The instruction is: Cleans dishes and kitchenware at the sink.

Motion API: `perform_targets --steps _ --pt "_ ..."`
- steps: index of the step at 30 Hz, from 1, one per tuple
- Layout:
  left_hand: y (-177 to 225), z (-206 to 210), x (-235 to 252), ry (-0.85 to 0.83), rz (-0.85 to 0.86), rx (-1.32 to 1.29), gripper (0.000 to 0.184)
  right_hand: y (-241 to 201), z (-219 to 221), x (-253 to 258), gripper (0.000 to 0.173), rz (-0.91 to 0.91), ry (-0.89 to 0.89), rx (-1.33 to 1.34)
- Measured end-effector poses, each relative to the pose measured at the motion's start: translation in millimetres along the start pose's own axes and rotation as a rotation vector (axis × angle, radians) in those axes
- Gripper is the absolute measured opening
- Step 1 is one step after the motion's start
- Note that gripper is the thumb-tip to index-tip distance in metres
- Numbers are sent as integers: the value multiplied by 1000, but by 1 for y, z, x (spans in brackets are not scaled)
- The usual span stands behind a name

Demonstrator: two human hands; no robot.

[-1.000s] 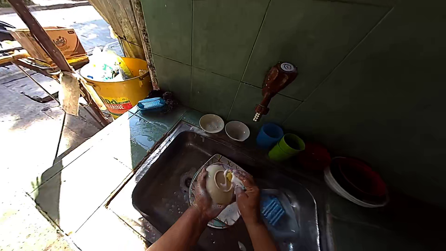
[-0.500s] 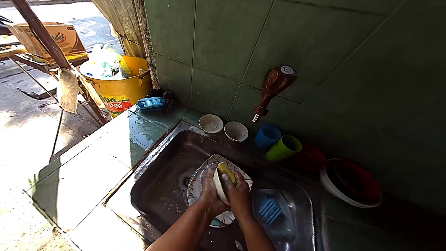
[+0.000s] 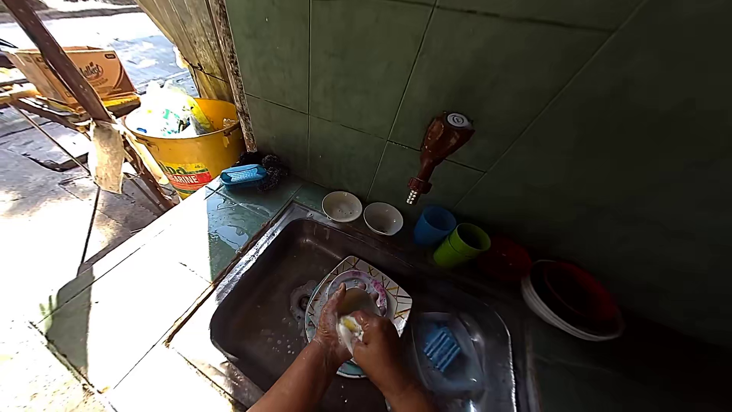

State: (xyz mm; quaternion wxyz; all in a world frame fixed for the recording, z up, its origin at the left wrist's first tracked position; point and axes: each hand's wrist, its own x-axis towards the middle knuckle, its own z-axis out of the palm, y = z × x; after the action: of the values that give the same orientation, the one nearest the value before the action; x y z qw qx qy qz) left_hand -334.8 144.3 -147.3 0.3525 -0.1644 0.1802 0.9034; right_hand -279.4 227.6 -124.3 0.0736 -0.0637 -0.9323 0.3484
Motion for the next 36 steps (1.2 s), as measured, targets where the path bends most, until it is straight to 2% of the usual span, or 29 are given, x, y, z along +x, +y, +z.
perform_targets --steps 2,3,7,10,13,15,18,21,22,24,27,29,31,34,36 --pt "-10 -3 1 -13 0 -60 63 -2 4 9 24 1 36 46" --pt "-15 -4 2 -30 -1 -73 63 1 3 18 23 11 42 -23" --pt "0 -6 6 -70 106 82 40 16 -7 25 20 40 -92 -397" --pt "13 -17 14 -153 125 115 38 -4 -10 4 17 54 -205 -273" --pt "-3 -11 9 -91 146 41 46 -9 0 17 18 66 -96 -58" --pt "-9 -3 6 -29 117 25 43 3 2 33 18 58 -43 -195" --pt "5 -16 15 -82 134 131 37 11 -2 26 23 114 -210 -339" --pt "4 -21 18 -83 171 139 42 -4 -1 18 22 149 -263 -129" --pt "-1 -20 17 -80 175 126 45 -5 0 18 24 152 -237 -19" --pt "-4 -10 15 -94 146 117 49 7 6 22 27 103 -64 234" --pt "18 17 29 -102 155 326 47 17 -9 32 30 136 133 646" --pt "43 43 46 -57 284 463 43 20 -30 36 27 194 297 779" --pt "66 70 69 112 516 547 37 26 -50 35 27 267 428 816" --pt "96 78 120 257 803 793 51 44 -63 25 27 377 509 812" --pt "109 70 143 335 826 1068 58 58 -62 17 27 431 519 819"
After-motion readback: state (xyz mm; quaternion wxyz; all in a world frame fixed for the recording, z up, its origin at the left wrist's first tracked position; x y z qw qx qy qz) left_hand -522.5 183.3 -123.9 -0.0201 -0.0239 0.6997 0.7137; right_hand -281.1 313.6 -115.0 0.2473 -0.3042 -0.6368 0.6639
